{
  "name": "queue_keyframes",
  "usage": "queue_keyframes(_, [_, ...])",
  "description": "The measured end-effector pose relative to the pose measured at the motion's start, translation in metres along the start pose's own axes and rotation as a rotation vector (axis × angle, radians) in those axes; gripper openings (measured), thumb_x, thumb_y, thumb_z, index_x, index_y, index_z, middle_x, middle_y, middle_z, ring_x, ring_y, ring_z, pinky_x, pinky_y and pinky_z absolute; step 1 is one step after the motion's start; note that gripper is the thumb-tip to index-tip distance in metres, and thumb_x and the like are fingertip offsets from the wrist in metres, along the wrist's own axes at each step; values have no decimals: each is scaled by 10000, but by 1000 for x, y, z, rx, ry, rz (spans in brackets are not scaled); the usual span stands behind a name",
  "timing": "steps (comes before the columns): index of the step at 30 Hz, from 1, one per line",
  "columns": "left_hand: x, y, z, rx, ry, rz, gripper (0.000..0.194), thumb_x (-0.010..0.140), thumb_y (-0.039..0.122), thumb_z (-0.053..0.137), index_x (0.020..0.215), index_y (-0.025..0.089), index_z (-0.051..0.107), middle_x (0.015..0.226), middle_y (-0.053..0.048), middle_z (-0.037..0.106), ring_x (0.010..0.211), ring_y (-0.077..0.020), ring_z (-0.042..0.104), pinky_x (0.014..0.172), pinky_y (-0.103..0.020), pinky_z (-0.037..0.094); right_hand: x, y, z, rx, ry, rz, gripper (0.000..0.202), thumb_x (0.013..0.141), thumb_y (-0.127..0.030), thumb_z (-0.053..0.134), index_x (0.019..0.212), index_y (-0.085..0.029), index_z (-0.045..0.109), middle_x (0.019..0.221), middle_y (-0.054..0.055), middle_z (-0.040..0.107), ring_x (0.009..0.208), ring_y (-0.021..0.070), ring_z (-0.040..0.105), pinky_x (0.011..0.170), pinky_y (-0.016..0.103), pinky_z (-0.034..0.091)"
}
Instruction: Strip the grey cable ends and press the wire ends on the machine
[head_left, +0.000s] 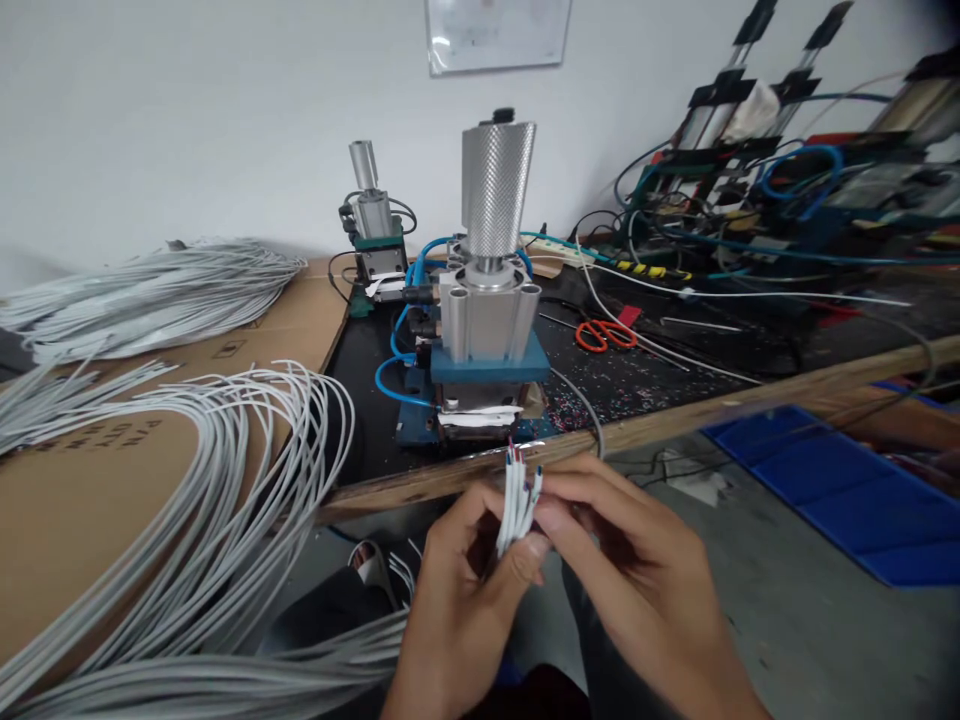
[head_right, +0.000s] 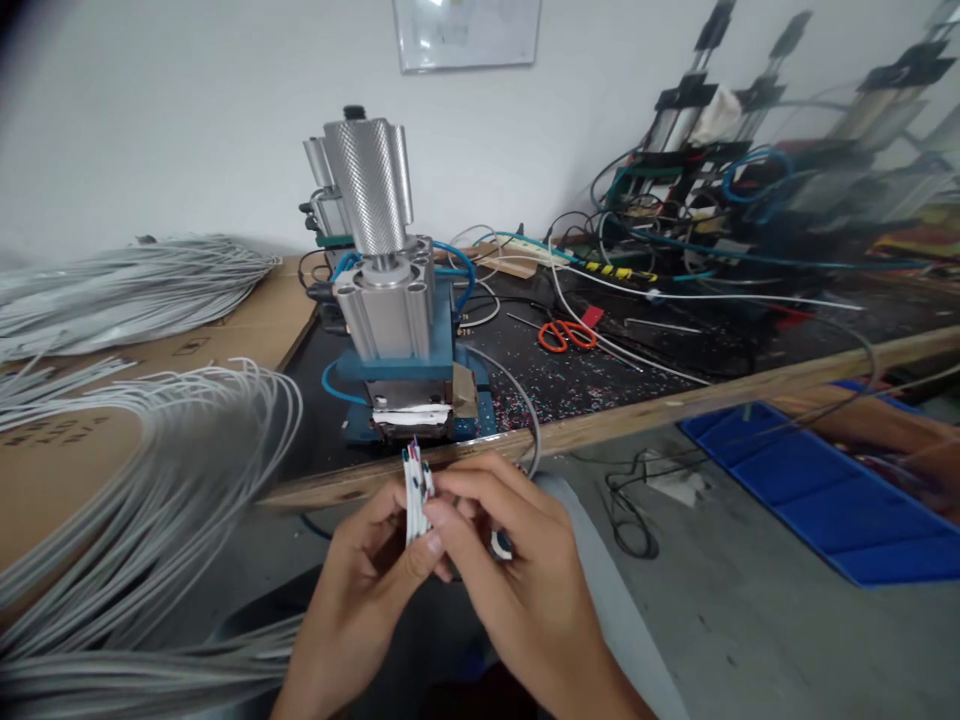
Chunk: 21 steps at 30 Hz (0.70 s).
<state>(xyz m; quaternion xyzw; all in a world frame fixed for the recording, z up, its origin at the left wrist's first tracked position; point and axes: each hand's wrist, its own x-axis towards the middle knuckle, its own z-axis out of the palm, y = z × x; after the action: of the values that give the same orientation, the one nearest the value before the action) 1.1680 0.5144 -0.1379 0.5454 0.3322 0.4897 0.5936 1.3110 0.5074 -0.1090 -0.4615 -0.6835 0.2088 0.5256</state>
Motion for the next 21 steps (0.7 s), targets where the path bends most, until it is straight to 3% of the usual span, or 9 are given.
queue_keyframes(5, [2, 0, 0, -31, 0, 37, 179, 955, 328, 650, 864, 181, 603, 816, 7, 605, 768, -137, 536, 730, -255, 435, 3, 3, 2, 92, 36, 38, 114, 912, -171, 683, 905, -246, 767, 796, -14, 675, 610, 89, 618, 516, 179, 486])
queue_keyframes(9, [2, 4, 0, -117, -36, 55, 155, 976, 311, 623, 884, 187, 621, 808, 11, 645, 758, -130, 585, 771, -255, 457, 2, 17, 9, 472, -6, 214, 99, 921, -261, 705, 838, -212, 726, 686, -25, 624, 486, 79, 566, 416, 162, 474])
queue_keyframes(11, [2, 5, -1, -96, 18, 54, 160, 984, 327, 610, 903, 192, 638, 826, 3, 653, 786, -137, 595, 783, -253, 460, 0, 23, 16, 648, 28, 255, 123, 921, -308, 721, 847, -210, 715, 703, -26, 610, 486, 73, 555, 418, 161, 484])
queue_keyframes(14, [-1, 3, -3, -44, 207, 61, 187, 999, 358, 581, 921, 205, 654, 831, -2, 632, 800, -132, 582, 756, -228, 466, -8, 27, 27, 828, 94, 263, 136, 960, -370, 671, 913, -244, 693, 808, -21, 613, 540, 75, 551, 424, 157, 486])
queue_keyframes(17, [-3, -1, -3, -115, 297, 45, 202, 987, 385, 596, 890, 209, 624, 675, 43, 532, 602, -96, 500, 584, -187, 445, -18, 28, 31, 866, -21, 312, 165, 1001, -406, 603, 953, -260, 663, 742, -29, 604, 599, 101, 567, 480, 173, 510])
queue_keyframes(21, [-4, 0, 0, -139, 155, -64, 197, 955, 369, 638, 869, 193, 615, 634, 38, 574, 531, -100, 521, 520, -203, 468, -27, 30, 26, 723, -189, 412, 298, 977, -412, 640, 788, -182, 654, 681, -15, 607, 603, 105, 596, 579, 208, 509])
